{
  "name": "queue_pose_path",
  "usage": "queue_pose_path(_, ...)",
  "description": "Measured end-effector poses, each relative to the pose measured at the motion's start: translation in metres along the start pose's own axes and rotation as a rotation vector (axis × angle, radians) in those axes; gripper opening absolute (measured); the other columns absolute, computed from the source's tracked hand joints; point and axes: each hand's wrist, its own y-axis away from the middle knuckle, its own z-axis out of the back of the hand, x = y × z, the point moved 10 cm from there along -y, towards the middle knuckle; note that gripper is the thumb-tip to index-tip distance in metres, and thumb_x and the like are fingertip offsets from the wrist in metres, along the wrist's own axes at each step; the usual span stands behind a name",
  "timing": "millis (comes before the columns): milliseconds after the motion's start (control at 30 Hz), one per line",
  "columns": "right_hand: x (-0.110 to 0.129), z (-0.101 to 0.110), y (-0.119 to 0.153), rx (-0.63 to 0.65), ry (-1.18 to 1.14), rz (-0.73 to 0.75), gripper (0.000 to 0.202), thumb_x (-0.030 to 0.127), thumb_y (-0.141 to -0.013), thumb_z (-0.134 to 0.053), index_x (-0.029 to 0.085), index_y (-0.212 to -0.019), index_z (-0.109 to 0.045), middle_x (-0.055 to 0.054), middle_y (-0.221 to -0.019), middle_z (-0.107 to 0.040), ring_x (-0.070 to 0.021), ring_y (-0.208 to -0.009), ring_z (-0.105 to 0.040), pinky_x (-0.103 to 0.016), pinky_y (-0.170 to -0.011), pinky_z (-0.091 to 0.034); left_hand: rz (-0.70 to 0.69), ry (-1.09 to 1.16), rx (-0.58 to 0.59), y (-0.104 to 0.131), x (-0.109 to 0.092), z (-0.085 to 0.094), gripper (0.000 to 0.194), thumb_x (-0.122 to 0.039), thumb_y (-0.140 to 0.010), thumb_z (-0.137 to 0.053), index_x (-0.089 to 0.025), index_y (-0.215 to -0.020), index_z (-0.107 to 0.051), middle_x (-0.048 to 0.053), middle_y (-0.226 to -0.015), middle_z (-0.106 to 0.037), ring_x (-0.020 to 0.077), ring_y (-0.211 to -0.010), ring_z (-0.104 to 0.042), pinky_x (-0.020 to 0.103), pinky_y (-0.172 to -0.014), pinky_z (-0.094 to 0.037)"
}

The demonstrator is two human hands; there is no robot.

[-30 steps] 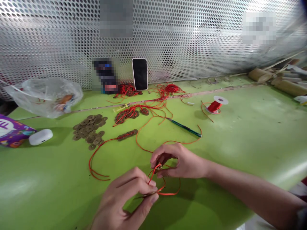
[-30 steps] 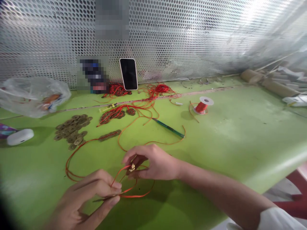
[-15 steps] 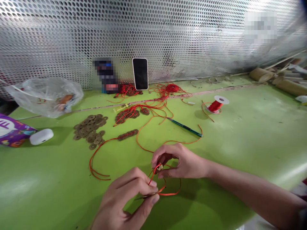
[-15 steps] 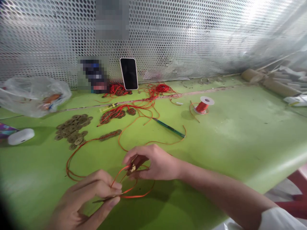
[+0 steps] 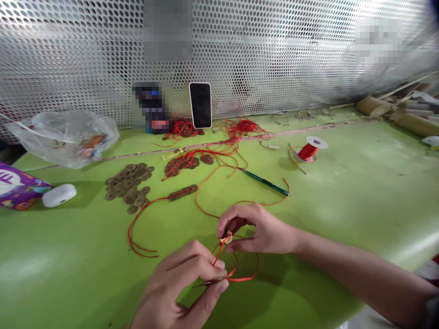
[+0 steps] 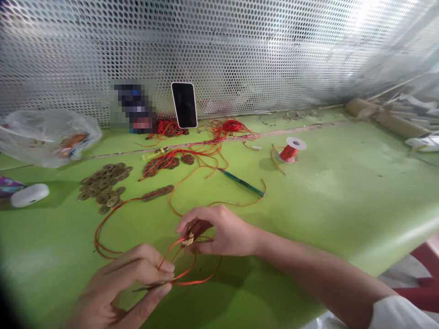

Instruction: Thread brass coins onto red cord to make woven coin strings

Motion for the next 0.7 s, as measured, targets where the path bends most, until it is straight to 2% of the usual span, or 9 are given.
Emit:
queue_pose_path(500, 0.007, 0.001, 0.001, -0.014, -0.013, 0.043, 0.028, 0.017, -0.074, -0.074, 0.015, -0.099, -0.061, -0.005, -0.091, -0.068, -0.013, -0.084, -0.065, -0.026, -0.079, -0.054, -0.004, 0.009, 0.015, 0.002, -0.001, -0.001, 0.017, -0.007, -0.081, -0.057, -0.022, -0.074, -0.054, -0.007, -0.075, -0.061, 0.0065, -0.07, -0.061, 0.013, -0.065, -0.046)
queue_pose_path(700, 0.012, 0.005, 0.001, -0.04, 0.029, 0.089, 0.03, 0.018, -0.074, -0.075, 0.015, -0.1, -0.06, -0.005, -0.09, -0.068, -0.0132, -0.083, -0.065, -0.027, -0.077, -0.054, 0.089, 0.019, 0.064, 0.001, 0.01, -0.007, 0.016, -0.011, -0.085, -0.053, -0.022, -0.073, -0.053, -0.005, -0.075, -0.059, 0.0089, -0.071, -0.06, 0.016, -0.064, -0.045)
